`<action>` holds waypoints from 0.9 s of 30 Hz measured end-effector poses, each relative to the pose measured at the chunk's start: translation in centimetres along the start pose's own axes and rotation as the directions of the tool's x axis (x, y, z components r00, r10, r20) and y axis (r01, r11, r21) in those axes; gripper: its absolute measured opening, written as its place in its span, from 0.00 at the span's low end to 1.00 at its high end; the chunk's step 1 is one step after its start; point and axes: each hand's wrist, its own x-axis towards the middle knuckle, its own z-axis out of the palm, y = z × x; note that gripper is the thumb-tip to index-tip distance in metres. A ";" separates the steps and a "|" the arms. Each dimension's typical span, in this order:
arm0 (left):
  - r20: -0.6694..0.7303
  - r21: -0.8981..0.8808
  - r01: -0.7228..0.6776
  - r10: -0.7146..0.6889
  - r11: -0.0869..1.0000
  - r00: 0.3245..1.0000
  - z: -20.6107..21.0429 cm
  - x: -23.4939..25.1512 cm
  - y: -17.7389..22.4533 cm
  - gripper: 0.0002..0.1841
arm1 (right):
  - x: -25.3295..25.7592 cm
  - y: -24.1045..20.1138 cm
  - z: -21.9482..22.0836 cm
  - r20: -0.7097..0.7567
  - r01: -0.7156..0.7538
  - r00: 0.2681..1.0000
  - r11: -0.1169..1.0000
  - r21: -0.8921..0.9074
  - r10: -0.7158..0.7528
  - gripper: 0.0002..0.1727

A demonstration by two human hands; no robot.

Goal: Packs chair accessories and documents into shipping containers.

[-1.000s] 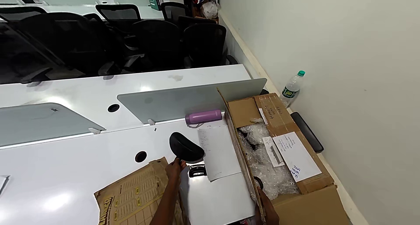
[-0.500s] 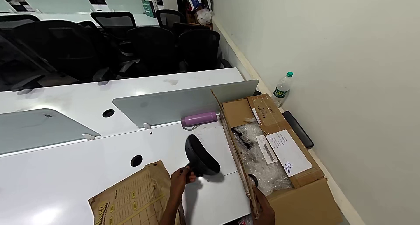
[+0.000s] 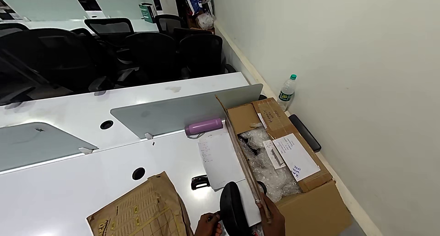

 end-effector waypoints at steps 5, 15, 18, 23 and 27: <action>0.019 0.068 -0.004 0.003 0.998 1.000 -0.3 0.9 -0.4 0.14 | 1.9 -1.3 -0.5 -0.202 -0.389 0.856 0.851 0.353 0.475 0.18; 0.042 0.100 0.004 -0.008 0.995 0.999 -0.2 1.6 -0.4 0.15 | 5.8 4.6 -4.5 -0.259 -0.584 0.707 0.750 0.310 0.658 0.48; 0.041 0.111 0.000 -0.005 0.994 0.999 -0.2 1.9 -0.8 0.15 | 6.0 5.1 -4.9 -0.328 -0.415 0.878 0.895 -0.162 0.348 0.53; 0.024 0.127 0.006 -0.009 0.992 1.000 0.2 1.8 -0.5 0.15 | 7.2 5.5 -4.5 -0.048 -0.156 0.985 0.736 -0.659 0.165 0.24; 0.020 0.114 0.000 -0.002 0.993 1.000 0.3 2.1 -0.5 0.15 | 8.0 6.6 -3.9 0.085 -0.142 0.951 0.663 -0.735 0.298 0.28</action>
